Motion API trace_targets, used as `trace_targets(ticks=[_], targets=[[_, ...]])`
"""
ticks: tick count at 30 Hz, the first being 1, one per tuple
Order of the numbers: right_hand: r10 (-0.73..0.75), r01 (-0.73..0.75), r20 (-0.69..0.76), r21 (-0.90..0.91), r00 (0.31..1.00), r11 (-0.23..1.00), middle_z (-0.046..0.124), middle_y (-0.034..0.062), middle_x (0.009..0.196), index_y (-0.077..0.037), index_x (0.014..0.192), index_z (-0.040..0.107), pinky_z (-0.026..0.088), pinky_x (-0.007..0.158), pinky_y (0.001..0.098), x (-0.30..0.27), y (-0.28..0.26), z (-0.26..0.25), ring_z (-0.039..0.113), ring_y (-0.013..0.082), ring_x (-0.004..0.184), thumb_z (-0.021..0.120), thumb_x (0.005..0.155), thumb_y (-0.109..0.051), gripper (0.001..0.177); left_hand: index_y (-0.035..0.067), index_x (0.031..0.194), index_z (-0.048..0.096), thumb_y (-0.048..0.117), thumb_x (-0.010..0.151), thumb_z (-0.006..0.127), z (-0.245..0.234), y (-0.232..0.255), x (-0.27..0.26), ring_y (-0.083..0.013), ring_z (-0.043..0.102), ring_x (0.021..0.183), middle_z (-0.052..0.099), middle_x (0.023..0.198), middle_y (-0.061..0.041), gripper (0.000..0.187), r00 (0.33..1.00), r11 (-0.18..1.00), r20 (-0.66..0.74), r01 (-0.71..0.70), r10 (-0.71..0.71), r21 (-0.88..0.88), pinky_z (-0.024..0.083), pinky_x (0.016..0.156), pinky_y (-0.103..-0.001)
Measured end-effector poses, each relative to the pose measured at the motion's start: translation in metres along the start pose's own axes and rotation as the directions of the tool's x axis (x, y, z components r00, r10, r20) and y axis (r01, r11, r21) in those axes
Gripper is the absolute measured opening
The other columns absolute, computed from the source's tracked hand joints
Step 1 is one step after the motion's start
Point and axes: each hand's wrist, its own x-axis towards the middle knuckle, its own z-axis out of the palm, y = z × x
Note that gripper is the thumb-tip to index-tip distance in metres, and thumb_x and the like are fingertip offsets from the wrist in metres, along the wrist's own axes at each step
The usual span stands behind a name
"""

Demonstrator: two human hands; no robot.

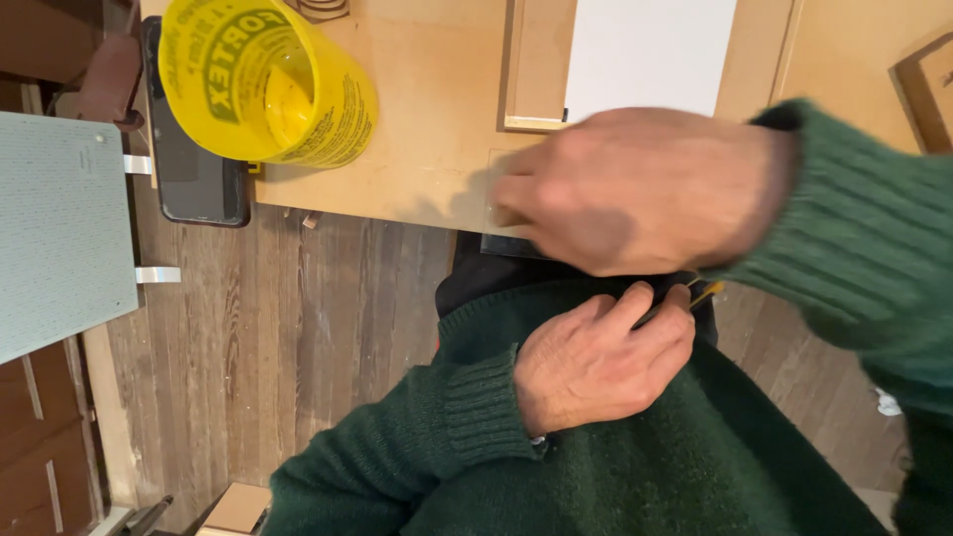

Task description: Applying adhesive paper tape to seal the back of a picture frame.

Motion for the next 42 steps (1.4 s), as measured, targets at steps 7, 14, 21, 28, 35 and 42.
trace_targets(ticks=[7,14,21,28,35,42], targets=[[-0.133,0.370,-0.811,0.109,0.570,0.922,0.072,0.0141,0.102,-0.002,0.109,0.067,0.058,0.071,0.0354,-0.044,0.010,-0.005,0.071,0.0249,0.084,0.062,0.102,-0.019,0.019,0.002,0.119,0.072,0.016,0.098,0.064,-0.025,-0.016,-0.001,-0.0241,0.061,0.113,0.065,0.134,-0.013,0.026,0.998,0.997,-0.042,-0.049,0.047,-0.057,0.054,0.084,-0.029],[0.747,0.257,-0.602,0.797,0.282,0.546,0.063,0.0108,0.106,-0.004,0.120,0.058,0.051,0.084,0.0294,-0.091,0.045,0.214,0.062,0.0168,0.092,0.044,0.123,-0.026,0.026,0.010,0.084,0.059,0.007,0.084,0.077,-0.052,-0.057,-0.037,-0.0230,0.070,0.106,0.071,0.116,-0.016,0.018,0.994,0.989,-0.109,0.013,0.004,0.148,0.060,0.089,-0.032],[0.846,0.383,-0.527,0.801,0.087,0.460,0.065,0.0108,0.084,0.000,0.106,0.055,0.057,0.063,0.0281,-0.065,-0.007,0.188,0.065,0.0162,0.068,0.064,0.119,-0.009,0.018,-0.003,0.112,0.073,0.003,0.077,0.075,-0.078,-0.061,-0.027,-0.0300,0.067,0.105,0.070,0.123,-0.015,0.036,0.973,0.971,0.060,0.225,-0.221,-0.079,0.059,0.089,-0.038],[0.947,-0.225,-0.314,0.929,-0.058,0.294,0.054,0.0105,0.087,0.000,0.094,0.053,0.046,0.075,0.0250,-0.194,0.078,0.465,0.054,0.0145,0.077,0.038,0.123,-0.009,0.034,-0.002,0.111,0.073,0.004,0.077,0.075,-0.075,-0.069,-0.027,-0.0294,0.066,0.106,0.070,0.124,-0.013,0.035,0.970,0.969,0.109,0.229,-0.219,-0.094,0.059,0.089,-0.038],[0.881,0.297,-0.472,0.837,-0.036,0.460,0.064,0.0077,0.087,-0.001,0.106,0.057,0.053,0.067,0.0251,-0.093,-0.022,0.206,0.062,0.0128,0.071,0.065,0.121,-0.014,0.021,-0.001,0.113,0.073,0.004,0.080,0.078,-0.068,-0.072,-0.045,-0.0314,0.065,0.107,0.068,0.124,-0.014,0.034,0.951,0.950,-0.044,0.309,-0.307,0.054,0.059,0.088,-0.037],[0.949,0.138,-0.307,0.940,-0.069,0.313,0.064,0.0051,0.090,-0.004,0.111,0.057,0.050,0.068,0.0234,-0.136,-0.013,0.267,0.060,0.0101,0.075,0.059,0.121,-0.015,0.014,-0.004,0.117,0.070,-0.003,0.087,0.077,-0.042,-0.086,-0.051,-0.0354,0.062,0.115,0.063,0.132,-0.019,0.031,0.883,0.877,-0.209,0.455,-0.421,0.154,0.057,0.098,-0.042]])
